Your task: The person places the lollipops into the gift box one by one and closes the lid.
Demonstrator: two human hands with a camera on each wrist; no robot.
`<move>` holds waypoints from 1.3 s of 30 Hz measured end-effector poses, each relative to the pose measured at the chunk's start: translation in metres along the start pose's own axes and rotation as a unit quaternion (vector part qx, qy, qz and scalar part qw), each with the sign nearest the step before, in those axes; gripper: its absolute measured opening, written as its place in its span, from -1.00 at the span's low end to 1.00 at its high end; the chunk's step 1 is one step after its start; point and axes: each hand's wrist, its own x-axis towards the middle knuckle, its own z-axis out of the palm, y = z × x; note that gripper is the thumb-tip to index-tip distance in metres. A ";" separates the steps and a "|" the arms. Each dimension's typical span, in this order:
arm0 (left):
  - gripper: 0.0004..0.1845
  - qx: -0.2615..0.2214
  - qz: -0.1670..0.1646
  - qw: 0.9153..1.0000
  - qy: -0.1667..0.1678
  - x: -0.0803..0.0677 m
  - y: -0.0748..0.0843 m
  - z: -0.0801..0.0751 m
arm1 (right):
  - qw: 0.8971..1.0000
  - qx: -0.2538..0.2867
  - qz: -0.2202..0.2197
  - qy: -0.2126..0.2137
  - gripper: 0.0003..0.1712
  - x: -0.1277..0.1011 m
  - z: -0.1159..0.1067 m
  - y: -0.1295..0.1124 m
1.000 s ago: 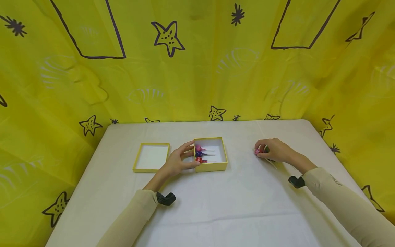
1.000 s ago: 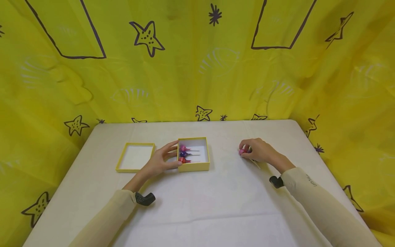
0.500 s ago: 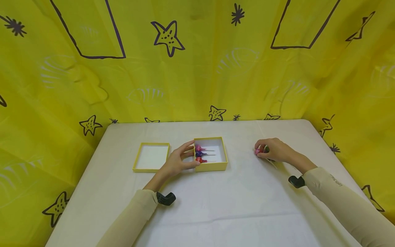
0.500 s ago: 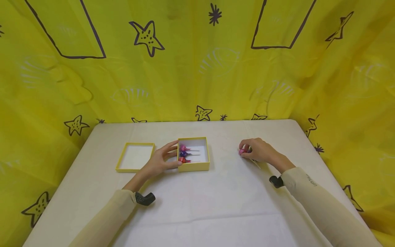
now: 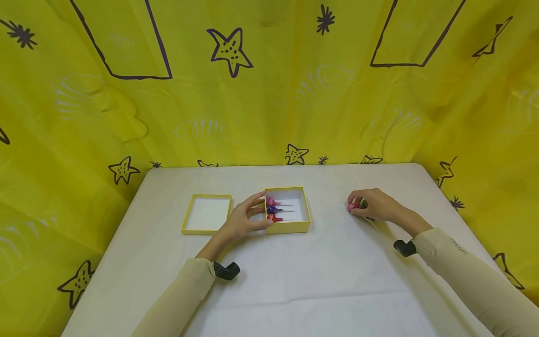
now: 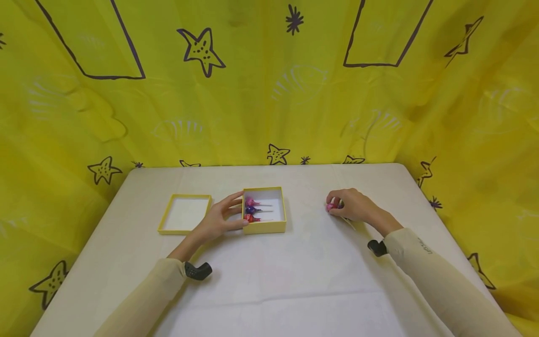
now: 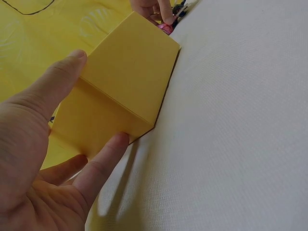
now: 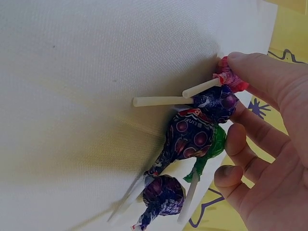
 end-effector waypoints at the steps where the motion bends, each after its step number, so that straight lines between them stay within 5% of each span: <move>1: -0.02 0.000 0.000 1.000 0.000 0.000 0.001 0.000 | 1.000 0.000 0.001 0.000 -0.82 0.000 0.000 0.000; 39: -0.02 -0.003 0.007 1.000 -0.001 0.001 0.000 0.000 | 0.999 0.008 -0.037 0.001 -0.79 0.001 -0.012 -0.012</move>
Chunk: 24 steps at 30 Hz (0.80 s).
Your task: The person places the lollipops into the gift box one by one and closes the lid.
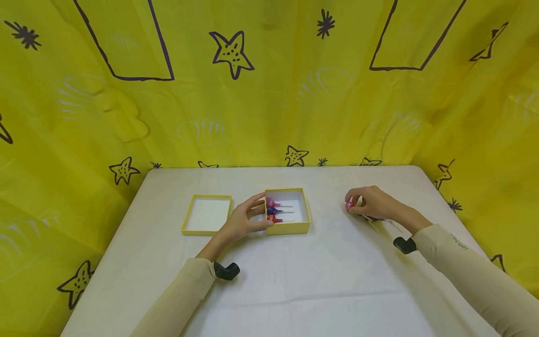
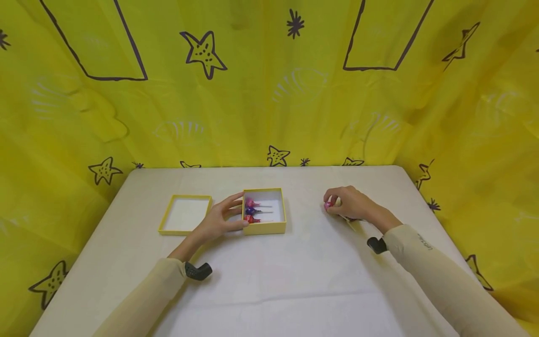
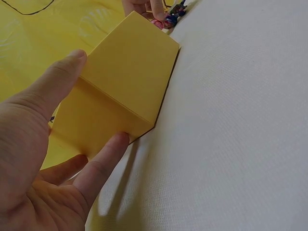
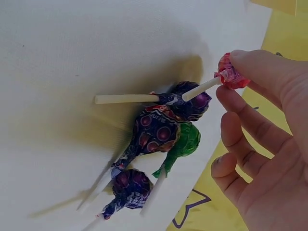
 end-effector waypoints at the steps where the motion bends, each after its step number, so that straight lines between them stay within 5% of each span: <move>1: -0.02 0.000 0.001 1.000 -0.001 0.000 0.000 0.000 | 1.000 0.000 -0.002 0.000 -0.79 0.000 0.000 0.000; 24: -0.02 0.002 -0.001 1.000 0.001 -0.001 0.000 0.000 | 0.997 0.036 -0.063 -0.005 -0.85 0.010 -0.031 -0.023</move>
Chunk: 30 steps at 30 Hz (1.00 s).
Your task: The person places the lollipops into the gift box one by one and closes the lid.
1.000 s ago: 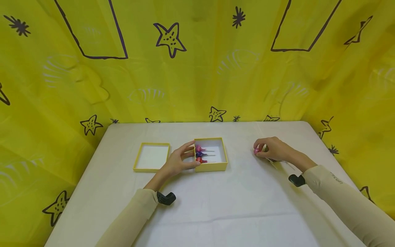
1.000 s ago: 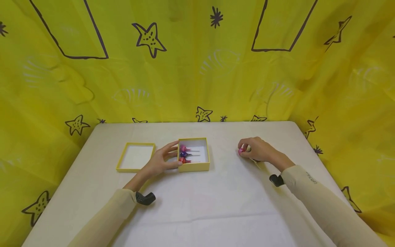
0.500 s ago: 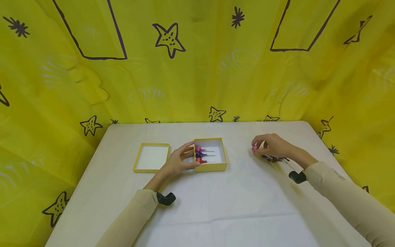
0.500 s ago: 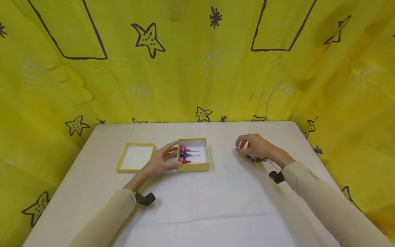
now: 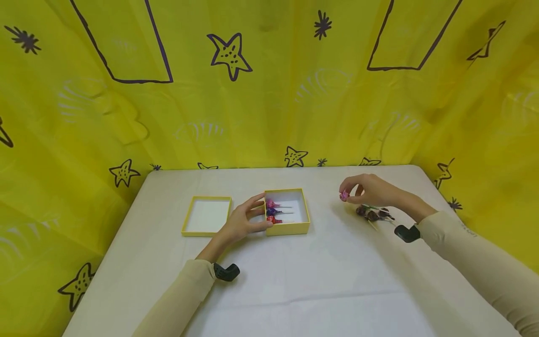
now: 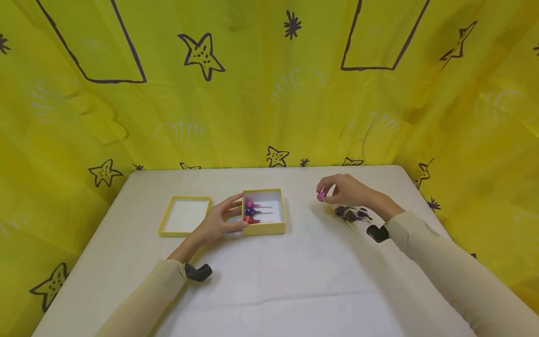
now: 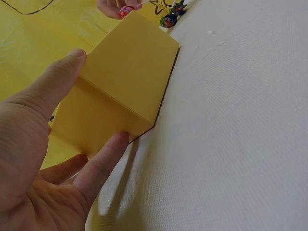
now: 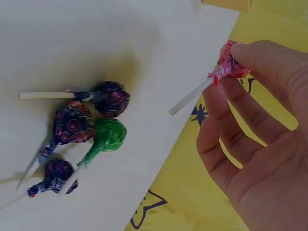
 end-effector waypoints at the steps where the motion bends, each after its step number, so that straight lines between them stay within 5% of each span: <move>1: -0.02 0.000 0.000 1.000 0.000 0.000 0.000 0.000 | 1.000 0.002 -0.003 -0.001 -0.85 0.001 -0.001 -0.002; 30: -0.04 -0.010 0.013 1.000 -0.003 0.000 0.002 0.001 | 1.000 -0.012 -0.008 -0.012 -0.79 0.035 -0.024 -0.051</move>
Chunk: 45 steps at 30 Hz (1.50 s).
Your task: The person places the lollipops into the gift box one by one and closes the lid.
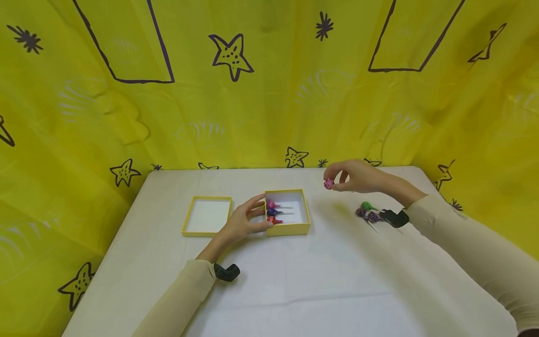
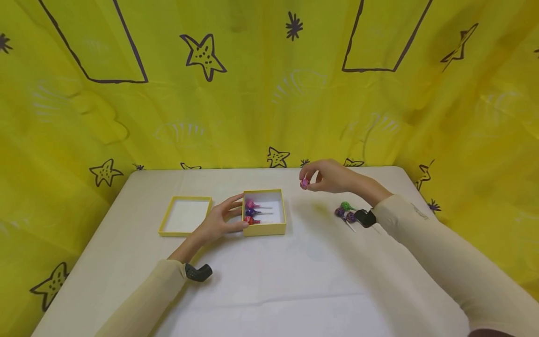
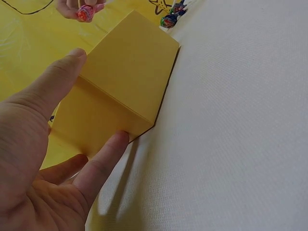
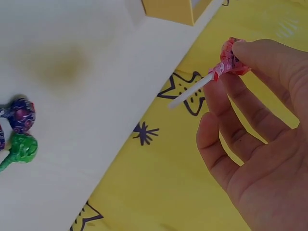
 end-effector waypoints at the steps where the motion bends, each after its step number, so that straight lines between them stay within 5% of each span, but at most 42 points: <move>1: -0.04 -0.002 0.002 1.000 -0.001 0.000 0.000 0.000 | 1.000 0.001 -0.001 0.000 -0.79 0.002 0.000 -0.001; 24: -0.03 -0.002 -0.015 1.000 0.003 0.000 -0.004 -0.001 | 0.998 0.005 -0.064 -0.015 -0.78 0.042 0.003 -0.029; 45: -0.04 0.000 -0.026 1.000 0.002 0.001 -0.004 -0.002 | 0.994 0.063 -0.085 -0.033 -0.81 0.077 0.052 -0.036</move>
